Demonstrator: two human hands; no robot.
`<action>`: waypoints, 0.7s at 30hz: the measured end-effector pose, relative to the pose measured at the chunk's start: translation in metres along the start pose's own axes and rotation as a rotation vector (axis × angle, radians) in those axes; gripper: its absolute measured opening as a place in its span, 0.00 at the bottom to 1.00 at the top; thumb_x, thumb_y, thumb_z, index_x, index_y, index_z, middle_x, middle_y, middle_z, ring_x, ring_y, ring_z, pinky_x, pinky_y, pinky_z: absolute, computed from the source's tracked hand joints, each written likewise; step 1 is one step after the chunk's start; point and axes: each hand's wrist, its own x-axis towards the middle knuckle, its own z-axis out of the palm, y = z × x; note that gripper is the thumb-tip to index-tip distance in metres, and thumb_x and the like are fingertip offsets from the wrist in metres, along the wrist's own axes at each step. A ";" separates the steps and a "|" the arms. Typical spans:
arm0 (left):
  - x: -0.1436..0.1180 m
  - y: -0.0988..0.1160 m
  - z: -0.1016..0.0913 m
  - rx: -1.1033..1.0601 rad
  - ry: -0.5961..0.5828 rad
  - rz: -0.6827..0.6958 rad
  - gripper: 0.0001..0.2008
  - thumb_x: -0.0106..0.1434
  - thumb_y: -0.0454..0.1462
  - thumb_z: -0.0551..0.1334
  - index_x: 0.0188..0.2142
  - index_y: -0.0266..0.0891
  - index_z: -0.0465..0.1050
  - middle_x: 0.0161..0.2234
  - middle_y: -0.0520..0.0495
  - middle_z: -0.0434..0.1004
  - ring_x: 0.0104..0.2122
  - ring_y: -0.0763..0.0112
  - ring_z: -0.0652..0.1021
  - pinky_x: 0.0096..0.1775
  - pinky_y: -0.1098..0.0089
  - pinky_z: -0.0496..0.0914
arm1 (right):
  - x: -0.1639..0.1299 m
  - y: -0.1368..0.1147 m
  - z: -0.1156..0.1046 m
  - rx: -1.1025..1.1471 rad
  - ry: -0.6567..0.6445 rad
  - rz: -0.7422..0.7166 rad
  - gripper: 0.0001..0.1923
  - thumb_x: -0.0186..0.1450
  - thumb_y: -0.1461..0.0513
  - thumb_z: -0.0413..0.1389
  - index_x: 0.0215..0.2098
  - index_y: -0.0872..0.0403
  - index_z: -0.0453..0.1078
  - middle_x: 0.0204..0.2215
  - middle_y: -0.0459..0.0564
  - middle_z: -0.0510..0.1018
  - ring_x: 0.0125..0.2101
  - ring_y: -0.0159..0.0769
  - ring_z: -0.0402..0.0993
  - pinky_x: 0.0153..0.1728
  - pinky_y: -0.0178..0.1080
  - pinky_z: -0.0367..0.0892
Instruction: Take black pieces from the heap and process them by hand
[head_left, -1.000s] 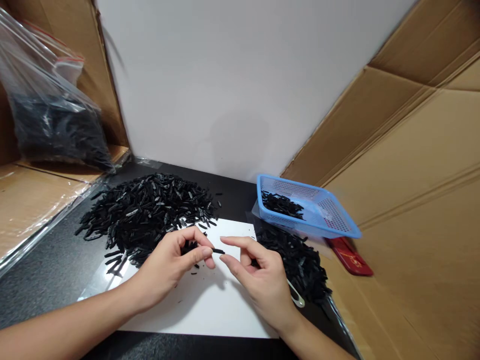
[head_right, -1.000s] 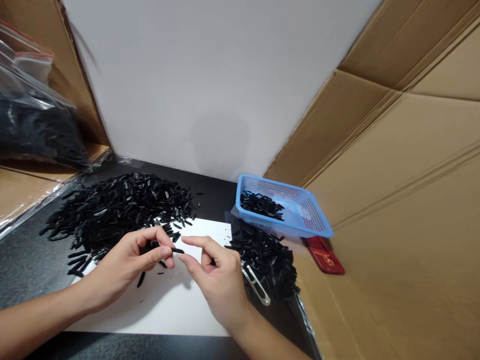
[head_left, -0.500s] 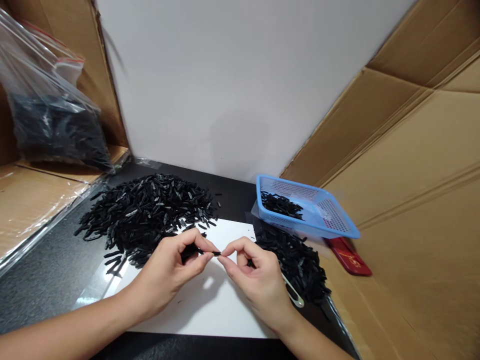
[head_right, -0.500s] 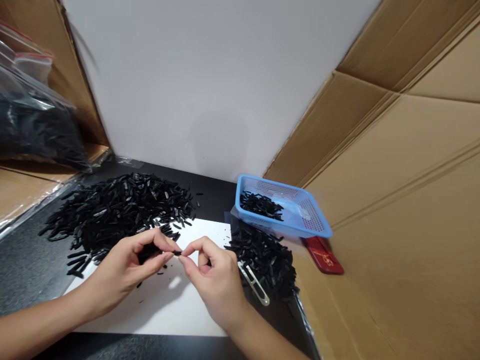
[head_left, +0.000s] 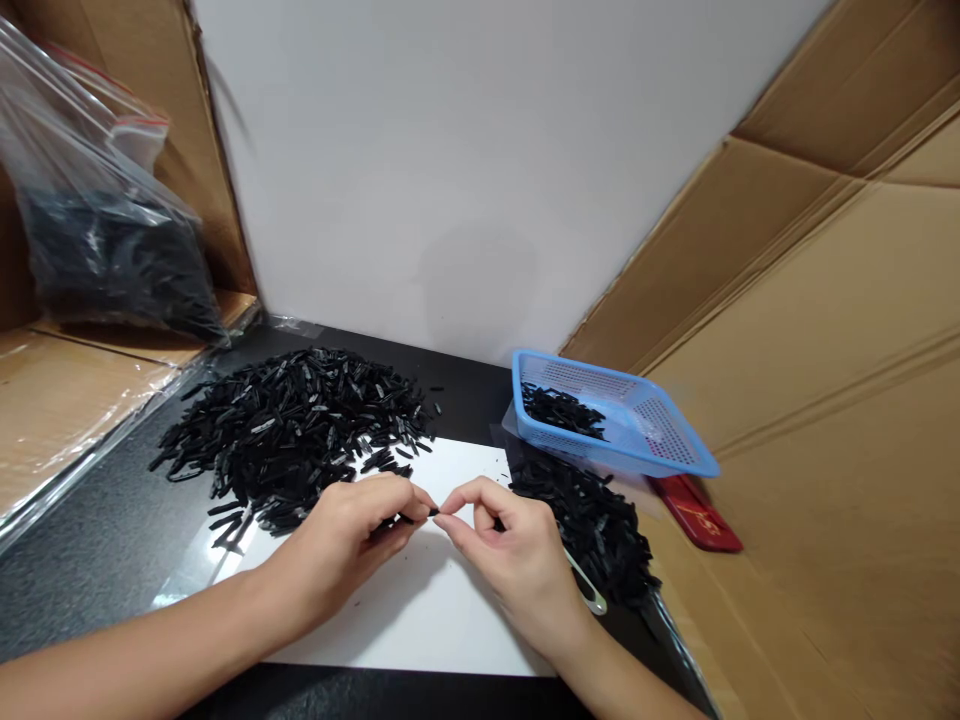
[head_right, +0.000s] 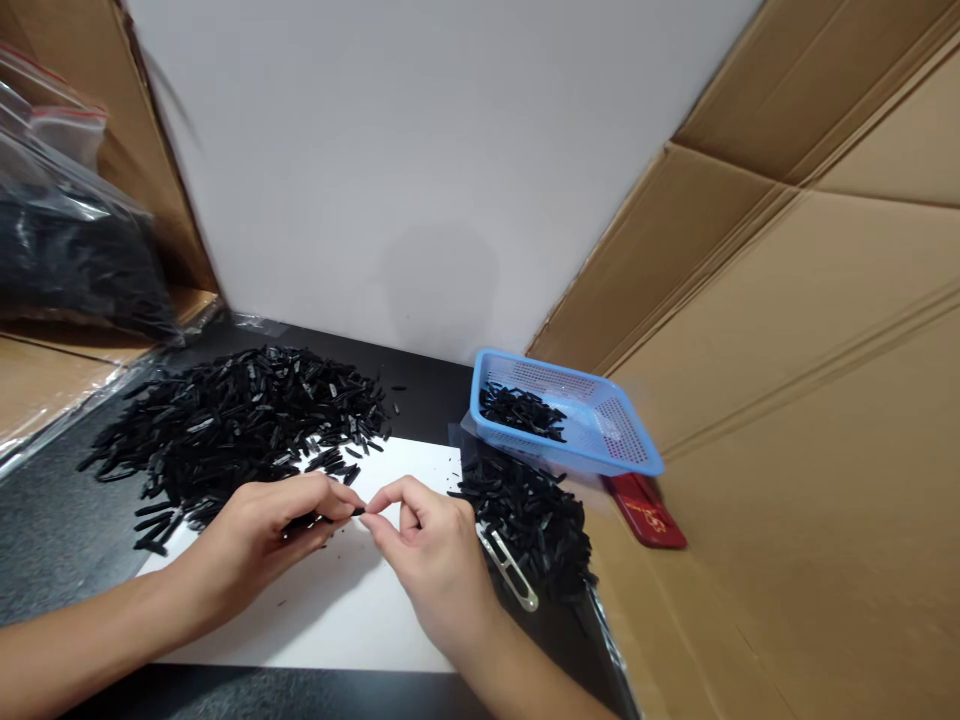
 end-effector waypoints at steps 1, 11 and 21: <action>0.000 0.000 0.000 0.018 -0.013 0.020 0.07 0.63 0.28 0.57 0.33 0.39 0.72 0.34 0.49 0.80 0.34 0.70 0.79 0.36 0.73 0.69 | 0.000 0.000 -0.001 -0.007 -0.016 0.012 0.05 0.60 0.63 0.58 0.28 0.56 0.74 0.15 0.35 0.50 0.16 0.26 0.49 0.20 0.32 0.47; 0.001 0.006 -0.005 -0.002 -0.062 0.051 0.09 0.64 0.29 0.55 0.33 0.39 0.72 0.35 0.47 0.81 0.34 0.69 0.79 0.36 0.72 0.70 | 0.000 -0.006 -0.002 0.003 -0.092 0.047 0.02 0.58 0.65 0.56 0.27 0.55 0.69 0.14 0.33 0.49 0.16 0.26 0.48 0.19 0.30 0.48; 0.006 0.009 -0.009 -0.262 0.001 -0.262 0.06 0.64 0.37 0.60 0.31 0.40 0.75 0.35 0.49 0.82 0.38 0.65 0.78 0.39 0.69 0.68 | -0.001 -0.005 -0.009 -0.031 0.045 -0.124 0.02 0.61 0.64 0.56 0.31 0.54 0.70 0.16 0.34 0.50 0.16 0.26 0.48 0.19 0.31 0.49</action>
